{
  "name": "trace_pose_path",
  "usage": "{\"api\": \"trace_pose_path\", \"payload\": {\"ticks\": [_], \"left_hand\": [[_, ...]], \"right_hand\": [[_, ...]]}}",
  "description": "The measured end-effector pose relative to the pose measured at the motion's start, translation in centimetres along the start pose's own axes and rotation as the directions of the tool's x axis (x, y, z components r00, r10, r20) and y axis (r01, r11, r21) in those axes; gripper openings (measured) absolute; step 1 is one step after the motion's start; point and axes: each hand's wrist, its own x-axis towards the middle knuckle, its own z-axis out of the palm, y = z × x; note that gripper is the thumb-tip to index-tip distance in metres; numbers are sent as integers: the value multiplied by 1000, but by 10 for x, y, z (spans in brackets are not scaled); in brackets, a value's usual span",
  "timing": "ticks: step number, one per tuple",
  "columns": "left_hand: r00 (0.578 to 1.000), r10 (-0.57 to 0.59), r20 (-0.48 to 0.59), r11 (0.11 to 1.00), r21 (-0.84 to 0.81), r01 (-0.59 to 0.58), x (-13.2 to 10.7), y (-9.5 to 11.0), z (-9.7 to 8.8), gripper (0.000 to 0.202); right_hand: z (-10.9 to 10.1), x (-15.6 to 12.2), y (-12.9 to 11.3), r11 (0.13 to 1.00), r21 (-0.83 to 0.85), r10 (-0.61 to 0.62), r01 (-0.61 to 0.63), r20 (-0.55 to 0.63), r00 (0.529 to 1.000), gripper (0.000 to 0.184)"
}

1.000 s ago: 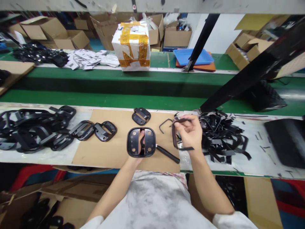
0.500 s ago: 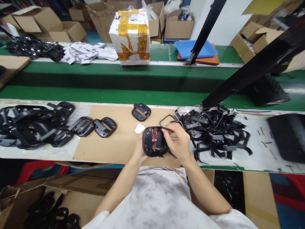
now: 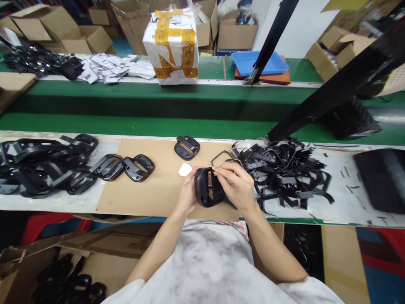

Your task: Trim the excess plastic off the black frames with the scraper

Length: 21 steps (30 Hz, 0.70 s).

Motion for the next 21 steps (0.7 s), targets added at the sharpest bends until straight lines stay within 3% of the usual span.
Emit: {"api": "trace_pose_path", "payload": {"ticks": [6, 10, 12, 15, 17, 19, 21], "left_hand": [[997, -54, 50, 998, -32, 56, -8, -5, 2, 38], [998, 58, -30, 997, 58, -56, -12, -7, 7, 28], [993, 107, -52, 992, 79, -103, -13, -8, 9, 21], [994, 107, -27, 991, 78, -105, -15, -6, 12, 17], [999, 47, 26, 999, -7, -47, -18, -1, 13, 18], [989, -72, 127, 987, -135, 89, -20, 7, 13, 24], [946, -202, 252, 940, -223, 260, -20, 16, 11, 35]], "right_hand": [[4, -7, 6, 995, -15, 98, -99, -25, 995, 26], [3, -12, 4, 951, 148, 270, -272, 32, 962, 28], [1, -18, 1, 877, 310, 336, -367, 152, 930, 55], [0, -27, -6, 794, 426, 312, -433, 327, 892, 109], [0, -31, -11, 790, 396, 339, -468, 355, 871, 117], [0, -30, -14, 746, 418, 394, -518, 350, 850, 104], [-1, -28, -16, 686, 485, 417, -542, 349, 839, 90]]}}
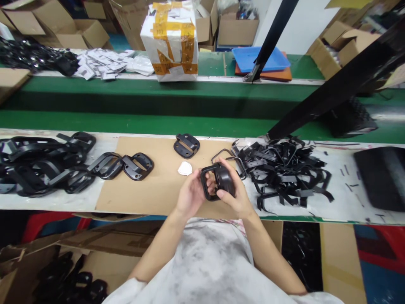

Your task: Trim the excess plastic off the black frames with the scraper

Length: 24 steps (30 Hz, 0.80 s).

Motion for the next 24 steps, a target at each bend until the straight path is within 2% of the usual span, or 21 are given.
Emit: {"api": "trace_pose_path", "payload": {"ticks": [2, 5, 8, 11, 14, 18, 19, 21, 24], "left_hand": [[990, -120, 71, 991, -55, 124, -1, 7, -1, 41], [979, -190, 75, 977, -84, 196, -2, 11, -6, 36], [979, -204, -5, 975, -90, 203, 0, 7, -9, 31], [982, -182, -47, 978, -108, 176, 2, 1, -11, 31], [992, -120, -26, 991, -68, 118, 6, 1, -12, 39], [990, -135, 27, 988, 84, 133, 12, 9, -16, 46], [993, -116, 34, 987, 116, 112, 13, 9, -18, 47], [999, 6, 47, 981, 194, -16, 13, 8, -20, 50], [972, 217, 90, 888, 395, -235, 10, 2, -24, 50]], "right_hand": [[-2, 1, -3, 998, 56, 1, -1, 6, 1000, 87], [-6, 2, -6, 991, 130, 15, -21, 49, 999, 87], [-11, 2, -5, 987, 152, 41, -53, 79, 996, 88], [-13, 0, -1, 992, 108, 52, -58, 52, 997, 89], [-7, -4, 3, 997, 67, 23, -23, 2, 1000, 89], [1, -5, 4, 998, 61, 19, -14, -71, 997, 91], [1, -4, 4, 999, 54, 15, -11, -82, 997, 90], [0, 0, 1, 1000, -14, -29, 27, -126, 992, 84], [-3, 6, -8, 963, -225, -201, 150, -224, 954, 80]]}}
